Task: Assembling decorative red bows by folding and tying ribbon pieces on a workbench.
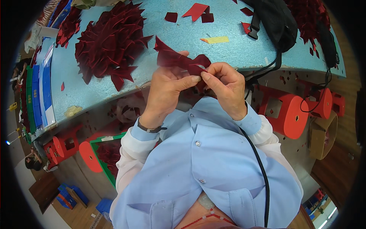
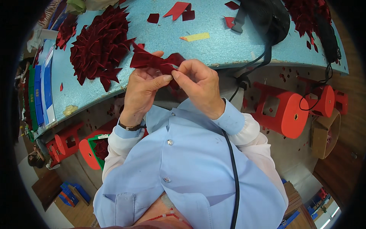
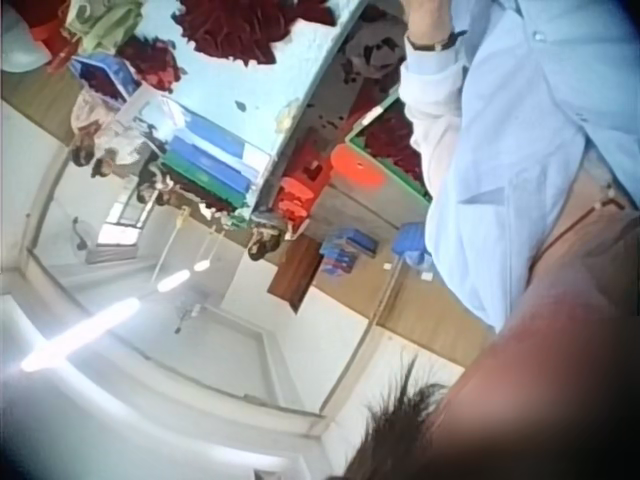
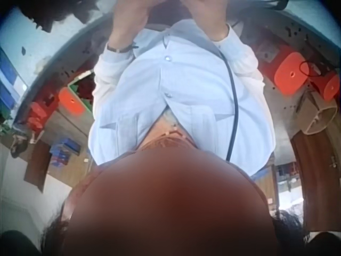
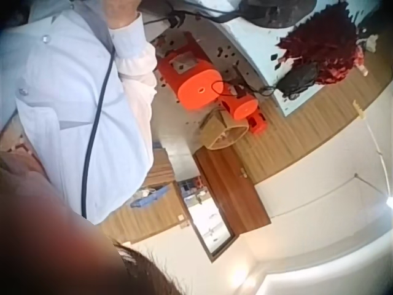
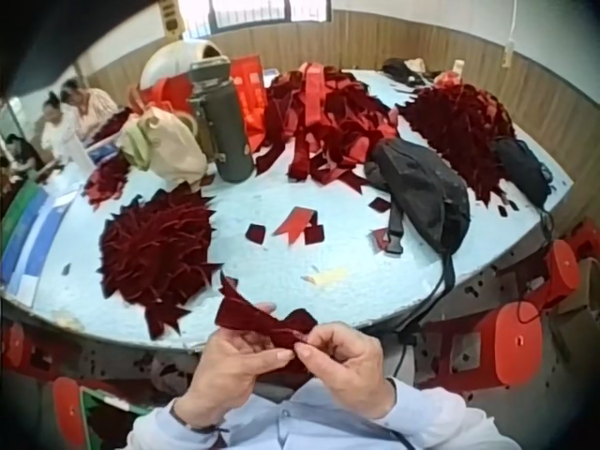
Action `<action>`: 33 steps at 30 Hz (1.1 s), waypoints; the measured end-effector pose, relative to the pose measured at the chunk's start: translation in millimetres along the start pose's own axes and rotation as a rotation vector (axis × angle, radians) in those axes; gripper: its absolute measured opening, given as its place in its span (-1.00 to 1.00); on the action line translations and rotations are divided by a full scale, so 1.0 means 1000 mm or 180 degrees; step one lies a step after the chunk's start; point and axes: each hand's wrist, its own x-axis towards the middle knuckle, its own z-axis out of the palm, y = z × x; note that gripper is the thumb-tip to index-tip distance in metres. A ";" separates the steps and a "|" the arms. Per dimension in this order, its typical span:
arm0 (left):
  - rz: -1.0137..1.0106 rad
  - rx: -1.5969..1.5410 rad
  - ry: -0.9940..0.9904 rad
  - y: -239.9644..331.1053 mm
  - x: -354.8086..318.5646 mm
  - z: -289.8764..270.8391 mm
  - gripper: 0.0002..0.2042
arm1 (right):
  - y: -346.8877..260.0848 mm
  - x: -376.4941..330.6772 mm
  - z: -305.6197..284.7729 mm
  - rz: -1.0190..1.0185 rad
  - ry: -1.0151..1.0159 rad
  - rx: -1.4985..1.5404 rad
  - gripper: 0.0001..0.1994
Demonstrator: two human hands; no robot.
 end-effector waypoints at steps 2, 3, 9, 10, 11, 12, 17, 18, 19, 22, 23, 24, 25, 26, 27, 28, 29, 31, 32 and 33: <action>0.0013 -0.0009 -0.0028 -0.003 0.000 -0.005 -0.49 | 0.001 -0.001 -0.002 0.0028 0.0018 0.0067 -0.94; 0.0028 -0.0020 -0.0050 -0.004 -0.001 -0.008 -0.49 | 0.001 -0.002 -0.003 0.0058 0.0030 0.0135 -0.94; -0.0227 -0.0381 -0.0201 -0.004 0.000 -0.014 -0.63 | 0.004 -0.004 0.001 -0.0336 0.0033 -0.0338 -0.93; -0.0226 -0.0454 -0.0239 -0.006 0.001 -0.017 -0.65 | 0.004 -0.003 0.003 -0.0476 -0.0007 -0.0527 -0.93; -0.0224 -0.0527 -0.0277 -0.007 0.002 -0.018 -0.67 | 0.003 -0.003 0.004 -0.0617 -0.0046 -0.0717 -0.93; -0.0221 -0.0599 -0.0316 -0.007 0.003 -0.019 -0.68 | 0.003 -0.003 0.005 -0.0759 -0.0085 -0.0906 -0.92; -0.0246 -0.0349 0.0255 -0.003 0.002 -0.013 -0.73 | 0.000 -0.005 0.000 -0.1377 -0.0576 -0.1332 -0.88; -0.0289 -0.0313 0.0218 -0.002 0.001 -0.014 -0.73 | -0.004 -0.004 -0.003 -0.1409 -0.0342 -0.1382 -0.86; -0.0334 -0.0276 0.0181 -0.002 0.000 -0.015 -0.73 | -0.008 -0.002 -0.007 -0.1439 -0.0107 -0.1430 -0.84; -0.0361 -0.0150 0.0049 -0.002 -0.003 -0.012 -0.73 | -0.013 0.006 -0.014 -0.1119 0.0099 -0.1115 -0.78; -0.0342 -0.0058 -0.0031 -0.002 -0.005 -0.010 -0.73 | -0.013 0.011 -0.017 -0.0769 0.0061 -0.0745 -0.76; -0.0324 0.0034 -0.0111 -0.001 -0.006 -0.009 -0.73 | -0.014 0.016 -0.018 -0.0418 0.0023 -0.0373 -0.73; -0.0330 0.0030 -0.0121 0.001 -0.007 -0.006 -0.73 | -0.016 0.020 -0.019 -0.0414 0.0033 -0.0380 -0.73; -0.0351 0.0070 -0.0211 0.003 -0.008 -0.004 -0.74 | -0.019 0.024 -0.020 -0.0928 -0.0018 -0.0732 -0.70; -0.0374 0.0113 -0.0297 0.005 -0.009 -0.002 -0.74 | -0.022 0.028 -0.019 -0.1439 -0.0072 -0.1079 -0.68; -0.0398 0.0156 -0.0381 0.006 -0.010 -0.001 -0.75 | -0.025 0.031 -0.019 -0.1949 -0.0128 -0.1427 -0.66; -0.0410 0.0154 -0.0384 0.006 -0.010 -0.002 -0.75 | -0.027 0.034 -0.018 -0.1938 -0.0123 -0.1429 -0.66; -0.0491 0.0552 -0.0606 0.008 -0.009 -0.006 -0.75 | -0.033 0.040 -0.016 -0.1725 -0.0509 -0.1551 -0.70; -0.0531 0.0748 -0.0717 0.009 -0.009 -0.007 -0.75 | -0.034 0.041 -0.016 -0.1615 -0.0703 -0.1611 -0.72; -0.0540 0.0743 -0.0720 0.009 -0.010 -0.006 -0.75 | -0.034 0.040 -0.018 -0.1605 -0.0701 -0.1614 -0.72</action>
